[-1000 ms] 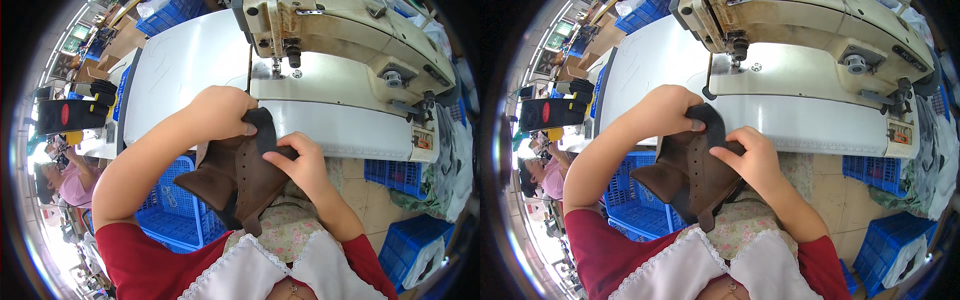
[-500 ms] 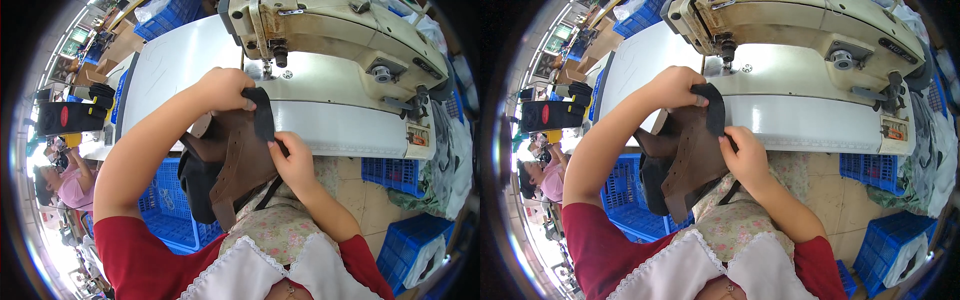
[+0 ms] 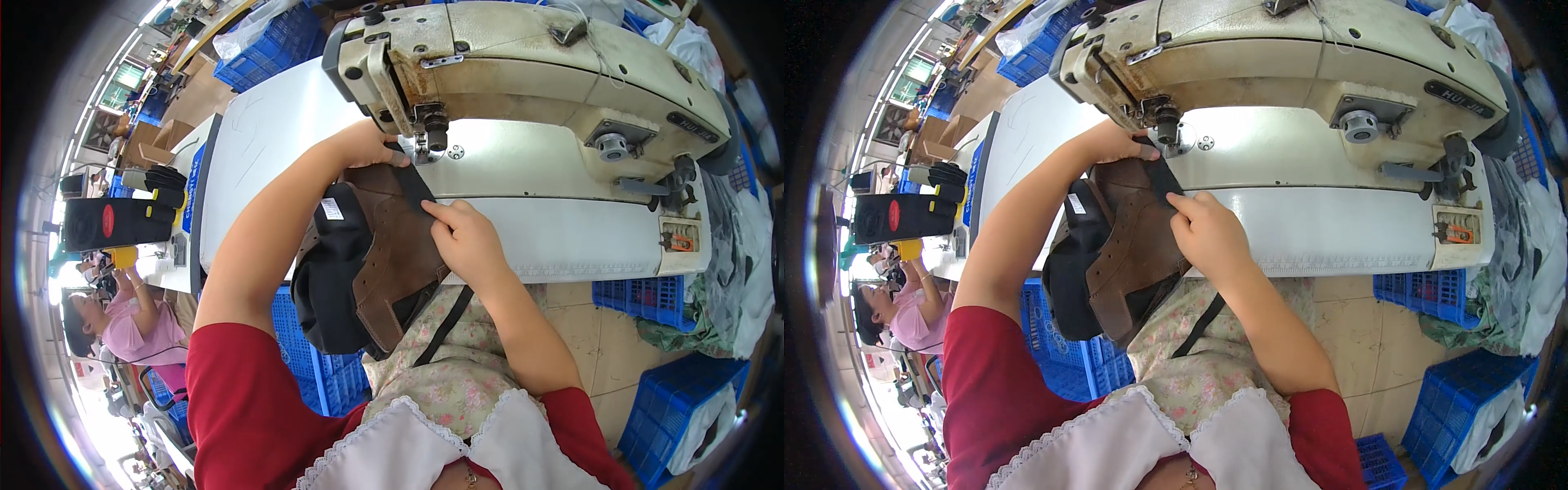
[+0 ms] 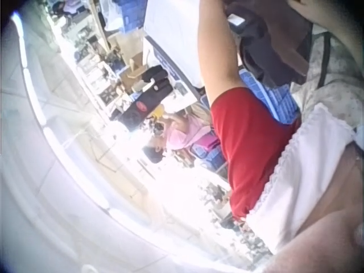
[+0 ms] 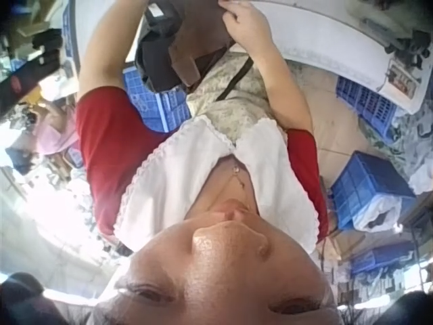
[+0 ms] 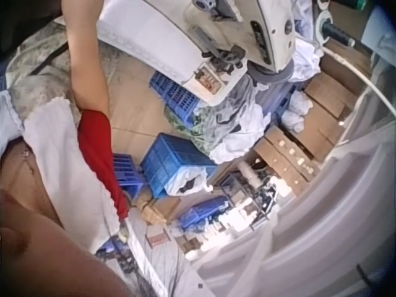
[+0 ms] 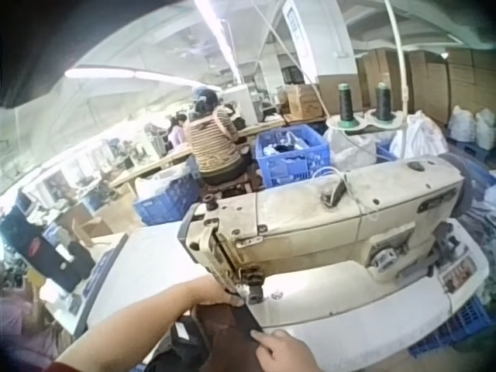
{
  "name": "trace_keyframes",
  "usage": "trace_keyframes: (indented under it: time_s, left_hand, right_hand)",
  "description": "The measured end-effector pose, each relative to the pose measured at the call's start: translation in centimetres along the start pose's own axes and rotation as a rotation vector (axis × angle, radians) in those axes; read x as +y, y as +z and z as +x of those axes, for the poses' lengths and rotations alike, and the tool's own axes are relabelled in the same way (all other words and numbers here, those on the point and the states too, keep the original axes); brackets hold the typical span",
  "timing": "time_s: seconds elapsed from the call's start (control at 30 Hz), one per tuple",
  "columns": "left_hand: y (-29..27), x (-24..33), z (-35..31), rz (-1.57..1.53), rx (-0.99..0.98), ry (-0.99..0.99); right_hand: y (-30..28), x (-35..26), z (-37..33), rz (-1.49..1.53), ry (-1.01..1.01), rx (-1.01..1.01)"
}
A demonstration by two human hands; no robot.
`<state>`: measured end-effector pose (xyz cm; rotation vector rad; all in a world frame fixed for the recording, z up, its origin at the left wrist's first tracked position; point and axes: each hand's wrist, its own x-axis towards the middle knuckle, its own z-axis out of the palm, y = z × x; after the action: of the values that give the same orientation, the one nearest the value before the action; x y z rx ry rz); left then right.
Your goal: Sewing leather shoe uppers using an industrial sewing machine.
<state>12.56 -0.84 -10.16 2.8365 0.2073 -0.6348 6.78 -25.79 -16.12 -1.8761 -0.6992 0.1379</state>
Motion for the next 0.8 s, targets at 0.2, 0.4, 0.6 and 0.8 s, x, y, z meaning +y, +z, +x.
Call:
trace_keyframes:
  time_s: [0.2, 0.4, 0.6, 0.8]
  left_hand:
    - [-0.3, -1.3, 1.9, -0.181, 0.139, 0.14]
    - [-2.1, -2.5, 1.7, 0.032, 0.146, 0.307]
    - [-3.3, -3.9, 2.1, 0.349, 0.243, 0.438]
    - [-5.4, -5.2, -0.2, 0.667, 0.36, 0.479]
  right_hand:
    - [-0.4, -0.6, 2.6, -0.352, -0.017, -0.055]
    - [-0.3, -0.8, 4.7, -0.516, 0.071, -0.133]
    - [-0.5, -0.4, 5.5, -0.555, 0.128, -0.207]
    - [0.5, -0.3, 4.8, -0.539, 0.026, -0.118]
